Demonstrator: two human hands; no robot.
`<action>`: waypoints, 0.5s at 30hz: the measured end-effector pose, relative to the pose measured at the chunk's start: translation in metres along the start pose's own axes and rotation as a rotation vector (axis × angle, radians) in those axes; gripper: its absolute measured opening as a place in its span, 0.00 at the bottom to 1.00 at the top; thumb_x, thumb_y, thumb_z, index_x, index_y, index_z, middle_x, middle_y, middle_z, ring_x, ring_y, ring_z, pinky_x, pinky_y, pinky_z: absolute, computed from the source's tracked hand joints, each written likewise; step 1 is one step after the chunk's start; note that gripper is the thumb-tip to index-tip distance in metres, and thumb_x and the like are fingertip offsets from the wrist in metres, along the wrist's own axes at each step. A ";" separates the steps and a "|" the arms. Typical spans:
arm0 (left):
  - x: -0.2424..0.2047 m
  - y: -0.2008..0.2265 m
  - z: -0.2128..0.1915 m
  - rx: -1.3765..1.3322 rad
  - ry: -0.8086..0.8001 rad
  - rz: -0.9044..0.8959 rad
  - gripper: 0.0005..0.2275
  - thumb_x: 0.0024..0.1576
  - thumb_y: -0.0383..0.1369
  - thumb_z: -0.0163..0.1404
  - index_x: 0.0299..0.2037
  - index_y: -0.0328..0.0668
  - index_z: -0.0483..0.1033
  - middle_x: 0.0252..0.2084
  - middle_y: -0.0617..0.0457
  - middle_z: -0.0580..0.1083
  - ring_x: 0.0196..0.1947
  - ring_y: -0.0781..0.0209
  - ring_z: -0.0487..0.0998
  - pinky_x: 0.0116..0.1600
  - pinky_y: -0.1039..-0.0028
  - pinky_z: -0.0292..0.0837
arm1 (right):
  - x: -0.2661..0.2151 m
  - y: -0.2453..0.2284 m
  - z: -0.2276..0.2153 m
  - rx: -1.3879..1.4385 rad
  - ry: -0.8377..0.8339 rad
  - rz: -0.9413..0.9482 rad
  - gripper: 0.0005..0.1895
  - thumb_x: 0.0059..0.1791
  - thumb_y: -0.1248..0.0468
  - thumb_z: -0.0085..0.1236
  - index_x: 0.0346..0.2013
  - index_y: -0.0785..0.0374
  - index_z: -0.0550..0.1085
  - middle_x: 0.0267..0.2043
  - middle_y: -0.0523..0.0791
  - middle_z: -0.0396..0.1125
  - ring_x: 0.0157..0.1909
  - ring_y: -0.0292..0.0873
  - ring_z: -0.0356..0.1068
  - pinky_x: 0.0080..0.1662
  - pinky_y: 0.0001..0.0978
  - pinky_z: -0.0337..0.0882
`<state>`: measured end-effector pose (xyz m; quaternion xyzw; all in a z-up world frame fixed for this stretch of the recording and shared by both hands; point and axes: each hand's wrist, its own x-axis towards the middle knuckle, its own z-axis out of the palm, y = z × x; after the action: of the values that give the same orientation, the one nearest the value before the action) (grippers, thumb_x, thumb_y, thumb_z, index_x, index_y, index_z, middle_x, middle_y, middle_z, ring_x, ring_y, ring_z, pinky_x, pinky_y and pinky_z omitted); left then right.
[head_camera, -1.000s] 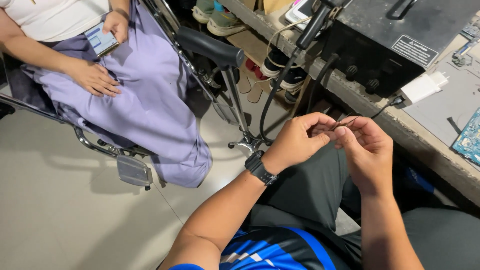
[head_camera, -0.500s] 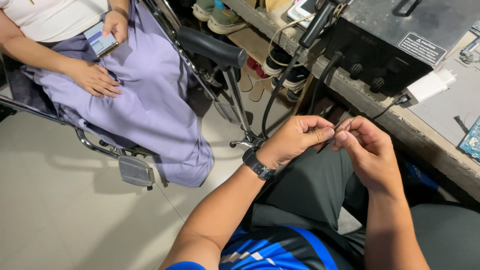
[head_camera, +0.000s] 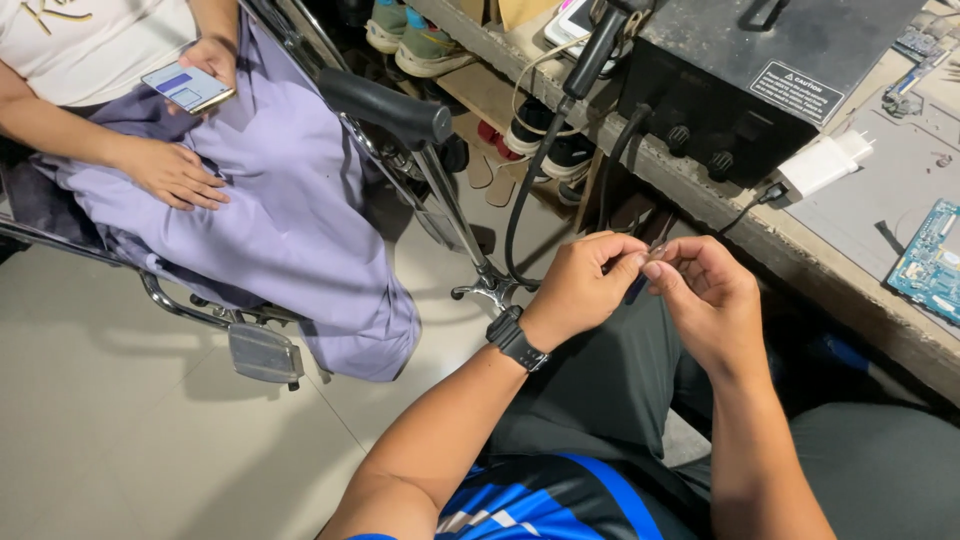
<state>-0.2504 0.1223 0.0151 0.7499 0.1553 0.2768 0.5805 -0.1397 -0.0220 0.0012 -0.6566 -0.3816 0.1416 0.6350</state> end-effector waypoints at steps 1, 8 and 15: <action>0.000 0.002 0.001 0.000 -0.003 0.000 0.06 0.67 0.29 0.55 0.42 0.45 0.87 0.28 0.53 0.79 0.31 0.63 0.82 0.35 0.74 0.77 | 0.000 -0.001 0.001 0.000 0.002 0.001 0.04 0.58 0.75 0.64 0.47 0.72 0.77 0.38 0.50 0.74 0.37 0.40 0.77 0.46 0.29 0.76; 0.004 0.012 0.004 0.067 0.050 0.087 0.06 0.67 0.28 0.53 0.42 0.44 0.86 0.30 0.52 0.79 0.35 0.53 0.84 0.38 0.69 0.80 | 0.001 -0.017 0.004 0.007 0.079 -0.024 0.09 0.57 0.77 0.66 0.51 0.72 0.77 0.42 0.51 0.75 0.41 0.37 0.75 0.48 0.31 0.78; 0.006 0.010 0.006 0.049 0.078 0.096 0.06 0.66 0.27 0.54 0.41 0.45 0.86 0.29 0.52 0.79 0.34 0.52 0.84 0.38 0.68 0.80 | 0.002 -0.023 0.004 -0.055 0.075 -0.037 0.13 0.54 0.80 0.69 0.52 0.73 0.77 0.40 0.52 0.75 0.42 0.39 0.76 0.47 0.35 0.80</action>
<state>-0.2429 0.1183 0.0247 0.7592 0.1483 0.3294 0.5414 -0.1485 -0.0197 0.0230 -0.6716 -0.3733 0.0947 0.6330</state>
